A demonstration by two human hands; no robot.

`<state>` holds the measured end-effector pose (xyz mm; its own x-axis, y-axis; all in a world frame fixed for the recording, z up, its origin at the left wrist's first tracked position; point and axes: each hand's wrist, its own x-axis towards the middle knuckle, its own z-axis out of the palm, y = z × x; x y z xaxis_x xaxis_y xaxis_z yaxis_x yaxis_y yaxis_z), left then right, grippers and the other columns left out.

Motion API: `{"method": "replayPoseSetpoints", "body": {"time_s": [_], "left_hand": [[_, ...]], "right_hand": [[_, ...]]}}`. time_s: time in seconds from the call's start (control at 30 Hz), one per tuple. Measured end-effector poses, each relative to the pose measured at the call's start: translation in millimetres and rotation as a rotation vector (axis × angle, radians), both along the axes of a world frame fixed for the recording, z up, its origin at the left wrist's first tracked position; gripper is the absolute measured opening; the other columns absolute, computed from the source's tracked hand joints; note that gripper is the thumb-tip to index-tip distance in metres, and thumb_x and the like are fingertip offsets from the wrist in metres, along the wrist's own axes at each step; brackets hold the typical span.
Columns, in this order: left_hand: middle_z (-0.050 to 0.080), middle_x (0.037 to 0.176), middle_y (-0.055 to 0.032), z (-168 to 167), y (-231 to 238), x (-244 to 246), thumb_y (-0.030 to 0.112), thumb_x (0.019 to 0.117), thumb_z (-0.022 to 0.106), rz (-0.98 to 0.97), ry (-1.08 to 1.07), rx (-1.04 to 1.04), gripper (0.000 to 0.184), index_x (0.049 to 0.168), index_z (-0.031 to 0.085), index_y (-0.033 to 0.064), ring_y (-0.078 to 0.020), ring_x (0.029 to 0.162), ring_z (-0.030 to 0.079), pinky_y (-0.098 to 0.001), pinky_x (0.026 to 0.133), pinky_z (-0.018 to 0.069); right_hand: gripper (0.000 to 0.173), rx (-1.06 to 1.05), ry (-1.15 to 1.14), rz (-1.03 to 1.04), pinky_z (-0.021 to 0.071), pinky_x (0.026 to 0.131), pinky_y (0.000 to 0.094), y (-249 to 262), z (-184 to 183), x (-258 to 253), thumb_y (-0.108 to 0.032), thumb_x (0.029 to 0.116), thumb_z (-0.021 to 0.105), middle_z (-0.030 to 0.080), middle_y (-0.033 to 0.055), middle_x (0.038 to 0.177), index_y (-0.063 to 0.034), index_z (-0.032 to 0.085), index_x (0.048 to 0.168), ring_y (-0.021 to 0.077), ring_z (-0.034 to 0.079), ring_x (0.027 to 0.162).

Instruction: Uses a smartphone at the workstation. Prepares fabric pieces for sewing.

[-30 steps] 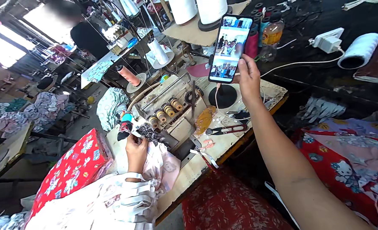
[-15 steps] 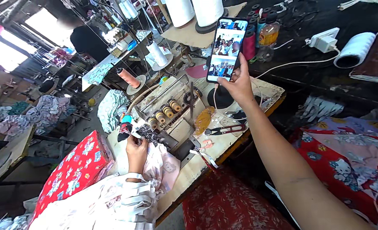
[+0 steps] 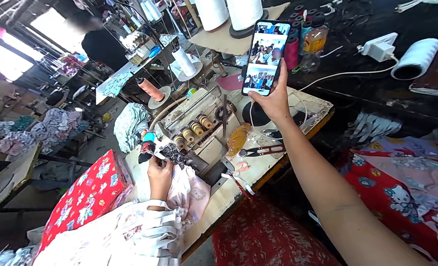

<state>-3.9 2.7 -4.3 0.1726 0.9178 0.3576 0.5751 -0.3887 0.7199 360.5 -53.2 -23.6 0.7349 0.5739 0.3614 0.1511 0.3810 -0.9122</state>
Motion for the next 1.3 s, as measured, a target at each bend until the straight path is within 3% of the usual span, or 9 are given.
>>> {"method": "replayPoseSetpoints", "body": {"time_s": [0.2,0.33,0.6,0.83,0.93,1.13,1.3], "left_hand": [[0.066,0.110,-0.0145,-1.0,0.5,0.4,0.001,0.0884,0.065,0.002,-0.012,0.005,0.045,0.130,0.051,-0.0120,0.0003,0.095,0.062,-0.0160,0.087,0.0494],[0.066,0.112,-0.0155,-0.3,-0.2,0.4,0.002,0.0883,0.064,0.002,-0.011,0.008,0.045,0.129,0.052,-0.0119,-0.0011,0.098,0.063,-0.0172,0.089,0.0497],[0.066,0.107,-0.0133,-0.1,0.5,0.6,0.001,0.0886,0.063,0.003,-0.002,0.005,0.043,0.127,0.052,-0.0119,0.0010,0.093,0.061,-0.0153,0.084,0.0491],[0.066,0.110,-0.0138,-0.4,0.4,1.2,0.002,0.0877,0.065,-0.004,-0.011,0.015,0.045,0.128,0.052,-0.0118,0.0002,0.096,0.062,-0.0161,0.087,0.0496],[0.067,0.114,-0.0179,0.2,-0.1,0.9,0.002,0.0886,0.065,0.002,0.011,0.016,0.047,0.131,0.051,-0.0125,-0.0042,0.099,0.064,-0.0203,0.089,0.0506],[0.067,0.110,-0.0154,0.9,-0.6,1.9,0.002,0.0885,0.065,0.005,0.004,0.016,0.046,0.130,0.051,-0.0117,-0.0012,0.096,0.063,-0.0179,0.087,0.0501],[0.067,0.110,-0.0142,-0.1,0.4,0.7,0.003,0.0880,0.065,0.003,0.000,0.015,0.047,0.130,0.051,-0.0113,-0.0009,0.095,0.063,-0.0176,0.086,0.0504]], "right_hand": [[0.120,-0.001,0.013,0.017,0.0536,0.102,0.0354,-2.3,-0.1,-1.0,-0.007,0.0794,0.085,0.045,0.0227,0.152,-0.0114,0.001,0.164,0.0234,0.061,0.127],[0.114,0.028,0.036,0.043,0.0586,0.092,0.0326,-4.8,-0.2,-1.6,-0.010,0.0832,0.081,0.054,0.0211,0.141,-0.0115,0.002,0.164,0.0198,0.067,0.113],[0.094,0.032,0.034,0.093,0.0556,0.095,0.0298,-11.6,-2.7,1.5,-0.010,0.0932,0.068,0.057,0.0203,0.138,-0.0078,0.006,0.164,0.0178,0.066,0.116],[0.087,-0.032,0.003,0.067,0.0557,0.081,0.0273,-17.0,-5.7,4.8,-0.013,0.0962,0.067,0.061,0.0176,0.123,-0.0068,0.012,0.163,0.0145,0.067,0.095],[0.086,-0.031,-0.013,0.074,0.0558,0.081,0.0283,-18.6,-6.8,6.0,-0.013,0.0964,0.066,0.061,0.0189,0.124,-0.0057,0.012,0.163,0.0156,0.067,0.095],[0.086,-0.010,0.012,0.079,0.0555,0.079,0.0259,-20.0,-9.1,5.1,-0.009,0.0957,0.064,0.059,0.0182,0.129,-0.0058,0.011,0.163,0.0135,0.066,0.094],[0.083,0.002,0.095,0.117,0.0562,0.085,0.0314,-21.6,-17.6,7.6,-0.011,0.0957,0.061,0.060,0.0179,0.127,-0.0074,0.012,0.163,0.0170,0.067,0.098]]}}
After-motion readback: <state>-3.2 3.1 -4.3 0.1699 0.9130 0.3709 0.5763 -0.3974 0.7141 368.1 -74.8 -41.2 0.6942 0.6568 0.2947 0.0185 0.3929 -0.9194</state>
